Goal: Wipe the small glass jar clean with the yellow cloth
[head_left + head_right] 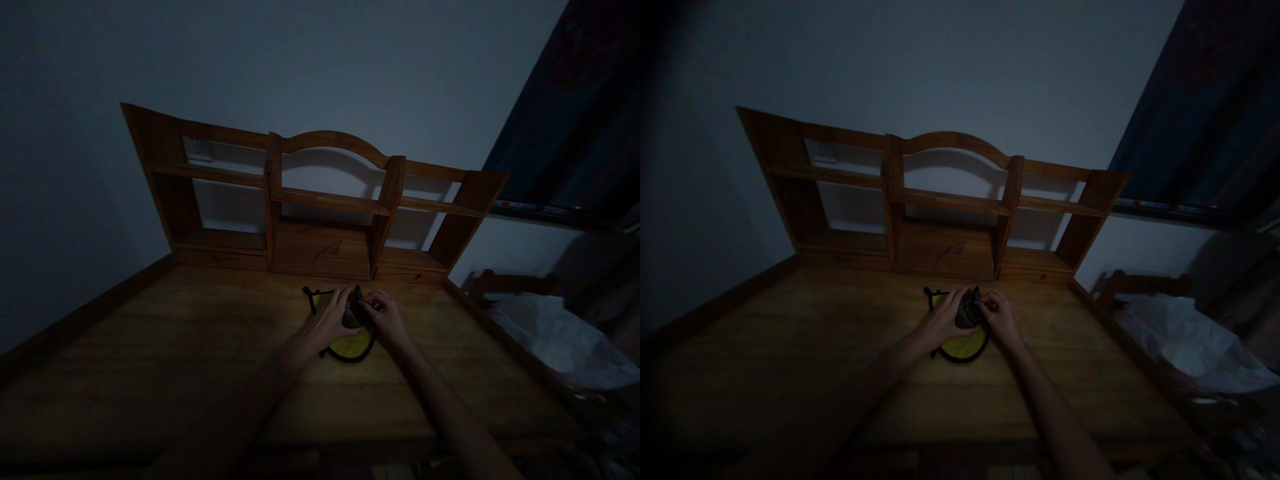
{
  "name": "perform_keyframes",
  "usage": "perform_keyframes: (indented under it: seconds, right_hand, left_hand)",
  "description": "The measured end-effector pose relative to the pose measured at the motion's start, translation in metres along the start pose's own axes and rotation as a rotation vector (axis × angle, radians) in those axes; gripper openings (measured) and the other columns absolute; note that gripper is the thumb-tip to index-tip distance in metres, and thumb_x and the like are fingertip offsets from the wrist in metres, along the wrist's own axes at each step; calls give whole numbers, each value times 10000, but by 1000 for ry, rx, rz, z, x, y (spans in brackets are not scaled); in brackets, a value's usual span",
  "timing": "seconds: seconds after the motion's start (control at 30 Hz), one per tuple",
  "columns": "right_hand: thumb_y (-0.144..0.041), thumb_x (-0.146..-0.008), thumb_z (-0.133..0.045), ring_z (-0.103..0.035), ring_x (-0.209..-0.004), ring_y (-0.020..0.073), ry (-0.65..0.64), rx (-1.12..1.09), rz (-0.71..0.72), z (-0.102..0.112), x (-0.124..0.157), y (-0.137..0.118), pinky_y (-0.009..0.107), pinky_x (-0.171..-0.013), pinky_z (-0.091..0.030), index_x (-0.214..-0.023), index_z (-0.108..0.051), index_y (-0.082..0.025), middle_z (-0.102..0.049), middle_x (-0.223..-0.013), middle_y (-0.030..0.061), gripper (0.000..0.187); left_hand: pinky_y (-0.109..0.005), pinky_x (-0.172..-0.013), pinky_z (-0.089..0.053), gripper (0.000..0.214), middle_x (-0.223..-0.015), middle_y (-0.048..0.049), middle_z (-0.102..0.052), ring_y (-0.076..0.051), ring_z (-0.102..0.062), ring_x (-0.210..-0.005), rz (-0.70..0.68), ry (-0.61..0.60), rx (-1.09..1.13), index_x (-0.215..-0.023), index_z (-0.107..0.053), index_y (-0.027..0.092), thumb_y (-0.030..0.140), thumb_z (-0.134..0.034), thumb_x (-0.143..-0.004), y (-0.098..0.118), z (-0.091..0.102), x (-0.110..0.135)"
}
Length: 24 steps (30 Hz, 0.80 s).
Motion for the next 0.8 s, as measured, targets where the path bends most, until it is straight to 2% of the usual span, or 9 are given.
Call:
perform_keyframes:
  seconds: [0.3,0.6,0.7,0.8]
  right_hand:
    - [-339,-794,-646,-568,-701,182,4,-16,-47,0,0,0,278,-607,-414,-751,-657,-216,-633,-771,32,131]
    - [-329,-788,-645,-556,-662,174,3,0,-42,-1,1,-1,271,-589,-402,-819,-675,-228,-645,-769,22,110]
    - [-331,-784,-652,-553,-641,169,8,-43,-64,-1,2,-1,267,-584,-403,-905,-679,-237,-651,-774,16,155]
    - [-336,-782,-660,-554,-648,175,12,-80,-74,-1,2,-1,266,-586,-410,-1055,-656,-252,-646,-775,12,286]
  left_hand:
    - [-437,-930,-500,1030,-1352,-116,-427,-305,-554,-1162,4,0,-16,-1467,-198,277,473,-783,-641,-1,0,-1]
    - [-435,-947,-498,1004,-1363,-108,-426,-298,-556,-1169,-9,-7,-7,-1465,-195,288,474,-771,-664,0,1,0]
    - [-440,-945,-499,1030,-1361,-111,-427,-303,-553,-1175,-3,-7,-7,-1464,-192,289,465,-789,-644,-1,0,0]
    - [-444,-953,-493,1031,-1357,-113,-428,-303,-545,-1185,2,-5,-10,-1463,-195,282,453,-793,-642,-1,0,0]
Point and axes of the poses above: each hand's wrist, its own x-axis away from the middle knuckle, its own z-axis out of the back of the hand, y = z × x, the point moved 4 cm from there along -x, towards the middle knuckle
